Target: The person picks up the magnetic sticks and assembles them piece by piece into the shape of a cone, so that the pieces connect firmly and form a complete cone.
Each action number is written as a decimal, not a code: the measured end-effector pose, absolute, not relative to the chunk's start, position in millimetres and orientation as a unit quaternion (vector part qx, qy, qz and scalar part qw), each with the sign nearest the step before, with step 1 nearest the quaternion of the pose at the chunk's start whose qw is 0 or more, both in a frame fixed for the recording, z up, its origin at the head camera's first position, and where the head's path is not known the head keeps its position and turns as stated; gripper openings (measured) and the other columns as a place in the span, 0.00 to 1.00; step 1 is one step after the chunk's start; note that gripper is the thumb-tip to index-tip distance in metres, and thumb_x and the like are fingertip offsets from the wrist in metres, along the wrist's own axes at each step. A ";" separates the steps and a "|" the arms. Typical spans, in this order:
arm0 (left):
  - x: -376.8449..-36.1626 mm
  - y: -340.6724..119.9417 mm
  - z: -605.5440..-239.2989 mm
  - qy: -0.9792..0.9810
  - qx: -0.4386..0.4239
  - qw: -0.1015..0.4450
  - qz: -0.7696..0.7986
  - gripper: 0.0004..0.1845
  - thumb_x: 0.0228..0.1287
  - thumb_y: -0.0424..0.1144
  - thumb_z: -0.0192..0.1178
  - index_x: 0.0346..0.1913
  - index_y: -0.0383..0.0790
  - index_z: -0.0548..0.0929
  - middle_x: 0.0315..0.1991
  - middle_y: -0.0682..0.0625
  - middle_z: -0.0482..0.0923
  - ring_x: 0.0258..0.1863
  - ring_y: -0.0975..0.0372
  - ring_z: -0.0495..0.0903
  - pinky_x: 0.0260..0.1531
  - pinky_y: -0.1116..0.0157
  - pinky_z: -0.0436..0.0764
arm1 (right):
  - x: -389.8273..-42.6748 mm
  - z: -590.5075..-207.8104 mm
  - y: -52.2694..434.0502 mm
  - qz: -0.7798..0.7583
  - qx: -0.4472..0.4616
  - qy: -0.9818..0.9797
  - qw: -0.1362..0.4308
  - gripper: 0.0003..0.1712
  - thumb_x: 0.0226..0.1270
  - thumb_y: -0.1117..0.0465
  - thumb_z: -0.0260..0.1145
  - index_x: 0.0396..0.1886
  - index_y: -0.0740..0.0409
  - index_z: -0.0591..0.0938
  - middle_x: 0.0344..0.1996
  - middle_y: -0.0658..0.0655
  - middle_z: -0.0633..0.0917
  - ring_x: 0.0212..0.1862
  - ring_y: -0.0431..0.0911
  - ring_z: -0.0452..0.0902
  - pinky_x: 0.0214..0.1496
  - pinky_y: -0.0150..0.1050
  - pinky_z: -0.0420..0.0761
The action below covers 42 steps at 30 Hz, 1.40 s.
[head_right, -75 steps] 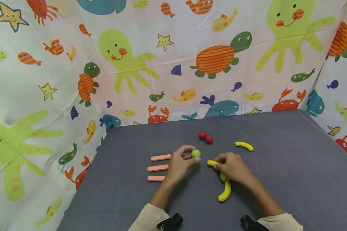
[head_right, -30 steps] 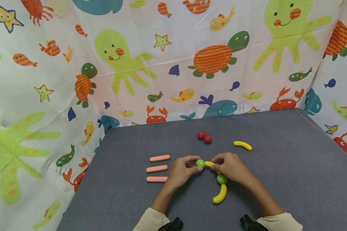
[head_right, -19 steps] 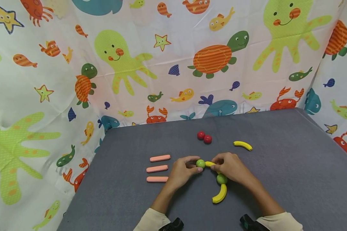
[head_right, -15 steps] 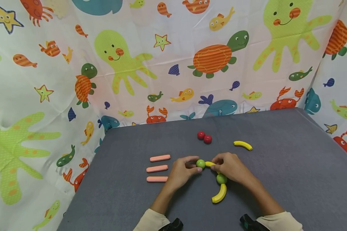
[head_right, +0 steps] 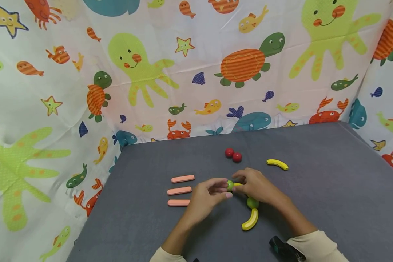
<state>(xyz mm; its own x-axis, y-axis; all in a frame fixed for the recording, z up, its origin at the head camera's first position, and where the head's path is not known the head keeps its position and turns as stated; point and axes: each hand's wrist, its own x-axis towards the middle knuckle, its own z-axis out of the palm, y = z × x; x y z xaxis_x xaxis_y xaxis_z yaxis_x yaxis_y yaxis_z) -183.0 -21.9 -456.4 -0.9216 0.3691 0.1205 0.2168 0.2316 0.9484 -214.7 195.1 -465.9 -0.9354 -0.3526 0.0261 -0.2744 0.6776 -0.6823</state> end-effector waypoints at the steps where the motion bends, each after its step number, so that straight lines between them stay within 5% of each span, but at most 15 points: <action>1: -180.4 -21.6 -455.0 0.777 0.192 0.077 0.595 0.21 0.55 0.43 0.73 0.52 0.44 0.84 0.46 0.51 0.85 0.42 0.66 0.85 0.40 0.72 0.81 | -215.3 -465.0 193.6 -0.362 -0.177 0.914 0.054 0.21 0.62 0.51 0.71 0.52 0.54 0.83 0.39 0.52 0.82 0.39 0.43 0.75 0.39 0.40 0.76; 9: -159.1 -10.4 -463.8 0.785 0.214 0.150 0.562 0.16 0.53 0.39 0.74 0.45 0.43 0.86 0.38 0.56 0.86 0.33 0.73 0.83 0.33 0.74 0.81 | -220.8 -463.7 180.3 -0.356 -0.229 0.905 0.038 0.18 0.61 0.56 0.71 0.51 0.54 0.85 0.41 0.51 0.82 0.42 0.45 0.78 0.43 0.41 0.77; 15: -148.6 -2.1 -470.6 0.808 0.231 0.176 0.513 0.14 0.52 0.37 0.74 0.43 0.44 0.87 0.31 0.60 0.84 0.28 0.75 0.81 0.29 0.74 0.80 | -226.5 -464.7 176.4 -0.345 -0.244 0.905 0.045 0.17 0.61 0.54 0.72 0.50 0.51 0.85 0.35 0.45 0.81 0.34 0.40 0.72 0.36 0.36 0.73; 31: -155.2 -20.1 -479.7 0.813 0.231 0.177 0.505 0.11 0.50 0.33 0.74 0.39 0.41 0.88 0.28 0.59 0.85 0.26 0.75 0.81 0.28 0.75 0.79 | -222.9 -465.6 196.8 -0.351 -0.214 0.911 0.042 0.14 0.62 0.56 0.71 0.48 0.49 0.86 0.41 0.47 0.84 0.37 0.42 0.74 0.39 0.38 0.74; 42: -163.5 -36.8 -474.3 0.860 0.208 0.137 0.445 0.05 0.54 0.39 0.73 0.35 0.47 0.90 0.27 0.66 0.82 0.28 0.76 0.79 0.29 0.75 0.77 | -207.7 -461.4 220.4 -0.380 -0.109 0.916 0.062 0.17 0.59 0.53 0.73 0.47 0.53 0.86 0.44 0.56 0.83 0.29 0.43 0.77 0.27 0.36 0.79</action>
